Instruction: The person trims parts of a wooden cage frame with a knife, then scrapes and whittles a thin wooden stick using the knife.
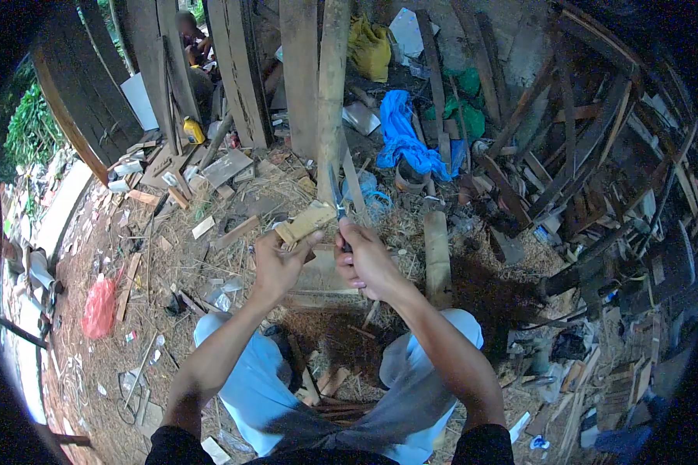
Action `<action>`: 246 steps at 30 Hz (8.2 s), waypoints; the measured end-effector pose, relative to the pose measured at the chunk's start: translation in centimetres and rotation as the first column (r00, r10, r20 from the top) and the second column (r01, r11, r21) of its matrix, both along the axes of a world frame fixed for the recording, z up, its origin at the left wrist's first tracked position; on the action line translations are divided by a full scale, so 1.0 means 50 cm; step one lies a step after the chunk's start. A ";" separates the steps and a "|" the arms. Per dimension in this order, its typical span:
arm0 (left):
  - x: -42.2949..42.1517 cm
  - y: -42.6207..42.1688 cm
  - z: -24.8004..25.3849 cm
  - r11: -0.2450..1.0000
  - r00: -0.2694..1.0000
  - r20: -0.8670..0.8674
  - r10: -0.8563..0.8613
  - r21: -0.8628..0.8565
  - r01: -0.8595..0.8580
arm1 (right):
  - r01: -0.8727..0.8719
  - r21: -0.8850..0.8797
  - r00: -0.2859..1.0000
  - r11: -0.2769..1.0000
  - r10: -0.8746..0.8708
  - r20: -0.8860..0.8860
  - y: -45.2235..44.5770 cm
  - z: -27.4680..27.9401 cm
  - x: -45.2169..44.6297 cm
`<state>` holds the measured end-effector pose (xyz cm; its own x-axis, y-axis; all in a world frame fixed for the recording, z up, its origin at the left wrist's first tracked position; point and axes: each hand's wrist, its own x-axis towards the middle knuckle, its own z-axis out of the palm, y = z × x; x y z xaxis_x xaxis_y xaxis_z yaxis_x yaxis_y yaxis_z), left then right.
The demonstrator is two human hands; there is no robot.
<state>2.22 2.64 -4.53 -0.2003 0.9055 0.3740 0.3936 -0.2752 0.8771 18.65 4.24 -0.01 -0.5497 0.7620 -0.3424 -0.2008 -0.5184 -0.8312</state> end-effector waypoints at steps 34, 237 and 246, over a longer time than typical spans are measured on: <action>-0.036 0.014 0.026 0.985 0.993 -0.006 0.121 0.128 -0.119 | -0.203 0.916 0.561 0.345 -0.726 0.398 -0.008 -0.032 -0.012; -0.056 0.014 0.036 0.985 0.950 0.262 -0.169 0.084 0.152 | -0.174 0.946 0.726 0.273 -0.614 0.311 -0.021 -0.047 0.001; -0.063 0.011 0.042 0.979 0.922 0.333 -0.198 0.013 0.206 | -0.049 0.898 0.725 0.438 -0.602 0.334 -0.024 -0.025 -0.003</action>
<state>-0.94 3.20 -2.43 -0.1211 0.9468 0.2982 0.0183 -0.2982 0.9543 18.48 3.06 -1.24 -0.2012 0.8933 0.4020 0.4508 0.4488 -0.7716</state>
